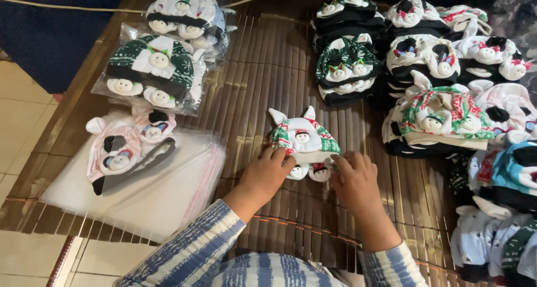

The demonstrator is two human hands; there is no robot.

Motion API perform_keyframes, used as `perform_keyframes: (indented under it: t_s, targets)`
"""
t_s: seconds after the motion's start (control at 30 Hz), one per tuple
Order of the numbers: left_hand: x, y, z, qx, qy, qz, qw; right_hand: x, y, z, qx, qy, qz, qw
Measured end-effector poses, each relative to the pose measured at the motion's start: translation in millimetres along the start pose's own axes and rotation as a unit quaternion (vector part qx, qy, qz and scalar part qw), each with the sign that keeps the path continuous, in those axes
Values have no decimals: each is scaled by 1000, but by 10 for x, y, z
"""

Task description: Packaging baby hats and booties into plastic bags

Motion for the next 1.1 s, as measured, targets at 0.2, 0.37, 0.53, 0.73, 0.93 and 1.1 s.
perform_keyframes:
  t_s: [0.2,0.37,0.53,0.73,0.93,1.1]
  targets:
    - [127,-181,296,71,-106,-136,982,-176,-175,317,172,111,75,976]
    - [164,-303,466,27,-91,-158,983,-176,-233,383,143,111,100,978]
    - [113,-181,355,37,-147,-142,978,-143,-223,219,125,88,123,981]
    - [19,-26,145,3,-76,-73,994,-88,-319,265,131,1,121,984]
    - [-44,-12,83,10,-63,-42,997,-84,-256,288,179,46,99,978]
    - [68,95,161,95,-165,-117,975,-208,-131,369,231,79,26,969]
Point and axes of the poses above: each hand's wrist, its own y-axis towards the middle knuckle, its own z-axis out of the palm, x = y × z, the point moved 5 cm from there along y, towards the middle knuckle, and after that the axes turned 9 degrees about -y, right-handed, at the moved point
